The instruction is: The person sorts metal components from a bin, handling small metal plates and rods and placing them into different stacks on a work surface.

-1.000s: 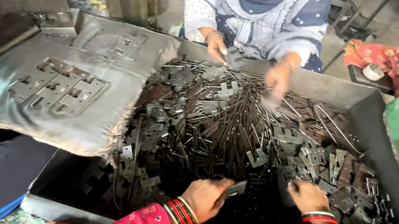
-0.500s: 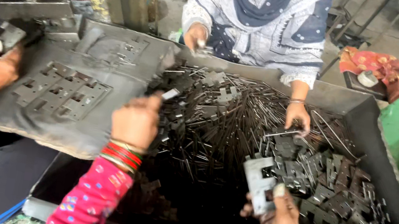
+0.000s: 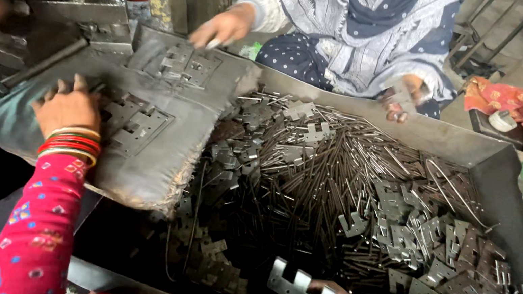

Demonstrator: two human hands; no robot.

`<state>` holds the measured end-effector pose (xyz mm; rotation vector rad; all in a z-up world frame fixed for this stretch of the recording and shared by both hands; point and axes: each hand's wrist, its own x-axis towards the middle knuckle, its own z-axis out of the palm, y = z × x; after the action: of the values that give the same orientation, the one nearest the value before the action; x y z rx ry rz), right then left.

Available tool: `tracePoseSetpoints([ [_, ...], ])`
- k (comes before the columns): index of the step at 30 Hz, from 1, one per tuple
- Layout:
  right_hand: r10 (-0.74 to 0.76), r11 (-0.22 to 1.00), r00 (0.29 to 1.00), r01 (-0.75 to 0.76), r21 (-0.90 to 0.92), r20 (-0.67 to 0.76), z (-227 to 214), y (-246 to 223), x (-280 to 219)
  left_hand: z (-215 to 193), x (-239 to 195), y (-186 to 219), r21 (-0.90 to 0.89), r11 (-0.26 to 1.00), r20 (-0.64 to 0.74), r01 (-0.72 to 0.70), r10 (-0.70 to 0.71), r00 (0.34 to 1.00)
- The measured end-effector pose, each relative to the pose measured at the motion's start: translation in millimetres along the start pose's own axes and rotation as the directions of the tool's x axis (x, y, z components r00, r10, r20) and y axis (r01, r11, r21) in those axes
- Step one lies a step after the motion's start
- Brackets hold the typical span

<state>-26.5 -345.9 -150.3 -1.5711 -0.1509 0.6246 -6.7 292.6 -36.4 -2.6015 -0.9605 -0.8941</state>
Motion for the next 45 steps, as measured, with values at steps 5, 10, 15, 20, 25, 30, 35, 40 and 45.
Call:
tracePoseSetpoints([
  [5,-0.039,0.999,0.995,0.035,-0.042,-0.097,-1,-13,-13,-83,-40,105,-0.156,0.972,-0.14,-0.175,0.153,0.978],
  [10,-0.218,0.609,0.924,0.38,0.696,-0.313,-11,-48,-32,-112,-117,206,-0.672,0.672,0.263,-0.312,0.611,0.747],
  [15,0.019,0.577,0.989,0.107,0.81,-0.144,26,-64,-57,-34,-197,229,-0.395,0.804,0.711,-0.445,0.574,0.407],
  [20,0.311,0.724,0.94,-0.142,0.675,-0.136,94,-62,-60,22,-221,230,-0.326,0.83,0.815,-0.453,0.49,0.31],
  [25,0.119,0.663,0.989,-0.145,0.734,0.087,97,-53,-49,-32,-179,208,-0.479,0.85,0.673,-0.217,0.515,0.531],
  [30,-0.035,0.731,0.994,-0.044,0.681,0.102,87,-66,-50,-82,-154,203,-0.765,0.616,0.278,-0.19,0.581,0.765],
  [35,-0.296,0.928,0.945,0.249,-0.278,-0.142,86,-79,-47,-85,-157,213,-0.897,0.416,0.089,-0.15,0.503,0.859],
  [40,-0.412,0.184,0.903,-0.051,-0.982,-0.124,34,-78,-2,-68,-164,224,-0.66,-0.095,0.574,0.745,0.576,0.582],
  [45,-0.351,0.025,0.933,-0.069,-0.997,-0.073,-14,-54,39,-36,-174,225,-0.567,-0.145,0.572,0.811,0.639,0.515],
])
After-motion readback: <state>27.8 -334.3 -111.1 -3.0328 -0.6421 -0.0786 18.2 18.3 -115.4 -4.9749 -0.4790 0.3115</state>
